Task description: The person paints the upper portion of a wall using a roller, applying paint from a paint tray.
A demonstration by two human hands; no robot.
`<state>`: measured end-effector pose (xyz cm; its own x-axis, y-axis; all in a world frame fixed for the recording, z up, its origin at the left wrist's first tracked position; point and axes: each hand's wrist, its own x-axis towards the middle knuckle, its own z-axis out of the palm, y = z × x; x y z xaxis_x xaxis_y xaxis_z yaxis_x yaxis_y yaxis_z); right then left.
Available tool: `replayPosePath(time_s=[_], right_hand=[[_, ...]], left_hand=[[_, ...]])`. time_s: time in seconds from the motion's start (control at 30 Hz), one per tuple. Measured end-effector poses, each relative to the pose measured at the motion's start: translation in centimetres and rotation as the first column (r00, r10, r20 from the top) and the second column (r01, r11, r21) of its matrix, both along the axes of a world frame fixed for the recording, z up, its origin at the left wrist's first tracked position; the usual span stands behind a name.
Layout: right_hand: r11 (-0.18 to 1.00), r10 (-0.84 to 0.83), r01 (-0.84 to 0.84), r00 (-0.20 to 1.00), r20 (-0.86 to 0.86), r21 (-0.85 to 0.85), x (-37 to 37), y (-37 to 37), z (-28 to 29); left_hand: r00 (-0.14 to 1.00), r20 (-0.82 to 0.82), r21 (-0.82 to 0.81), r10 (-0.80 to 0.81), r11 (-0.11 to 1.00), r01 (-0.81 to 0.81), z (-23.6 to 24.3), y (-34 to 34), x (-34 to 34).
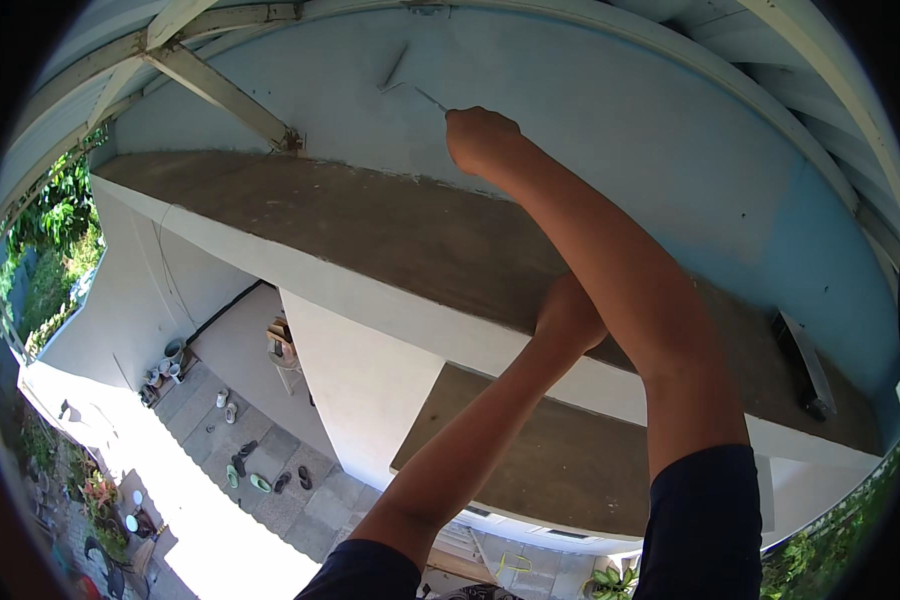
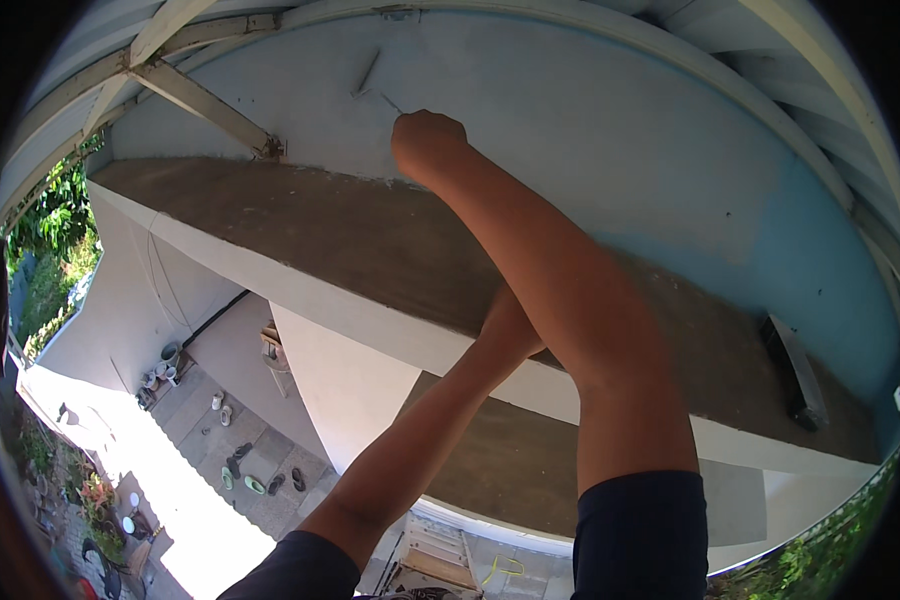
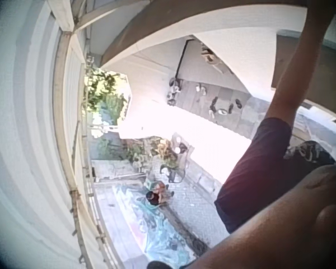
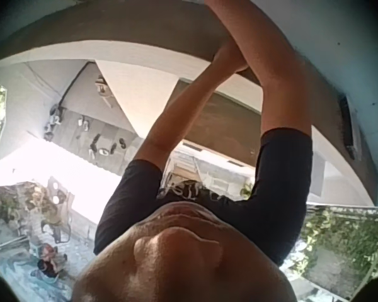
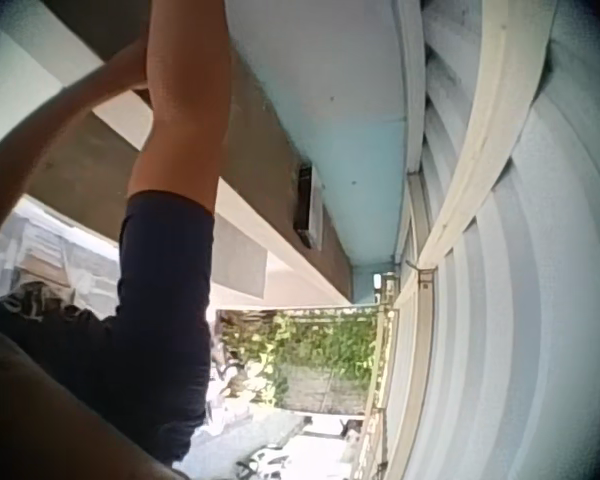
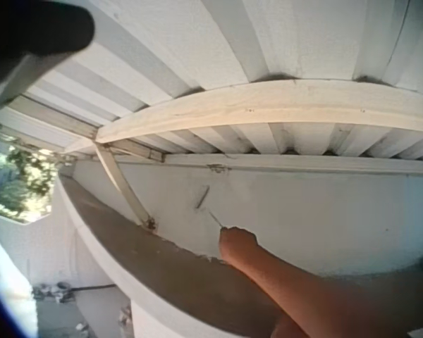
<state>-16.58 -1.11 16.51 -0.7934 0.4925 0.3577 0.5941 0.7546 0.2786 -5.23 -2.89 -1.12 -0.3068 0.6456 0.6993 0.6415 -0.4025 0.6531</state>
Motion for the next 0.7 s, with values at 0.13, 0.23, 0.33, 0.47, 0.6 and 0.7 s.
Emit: replayPosePath(time_s=[0.13,0.23,0.33,0.47,0.6,0.7], right_hand=[[0.998,0.035,-0.038,0.998,-0.05,-0.05,-0.9,-0.4,-0.7],[0.997,-0.047,0.05,0.998,0.046,-0.059,3.9,0.1,-0.9],[0.999,-0.017,0.016,0.999,0.034,0.031,9.1,1.9,-0.6],[0.975,-0.095,0.101,0.995,0.037,-0.197,10.3,0.1,1.9],[0.978,-0.108,0.122,0.99,0.091,-0.167,7.2,-0.1,2.6],[0.976,-0.079,0.089,0.995,0.058,-0.197,5.0,0.1,2.7]], left_hand=[[0.997,-0.081,0.098,-0.003,0.995,0.011,-0.4,0.7,-1.0],[0.988,0.154,-0.155,-0.01,0.987,0.034,0.4,0.8,-1.0],[0.989,0.144,-0.119,0.032,0.993,-0.015,0.7,0.6,-0.2],[0.985,0.152,-0.082,0.082,0.994,-0.07,0.4,0.5,-0.6],[0.985,0.151,-0.077,0.08,0.995,-0.069,0.3,0.4,0.0],[0.983,0.174,-0.047,0.058,0.998,-0.05,0.6,0.1,-0.1]])
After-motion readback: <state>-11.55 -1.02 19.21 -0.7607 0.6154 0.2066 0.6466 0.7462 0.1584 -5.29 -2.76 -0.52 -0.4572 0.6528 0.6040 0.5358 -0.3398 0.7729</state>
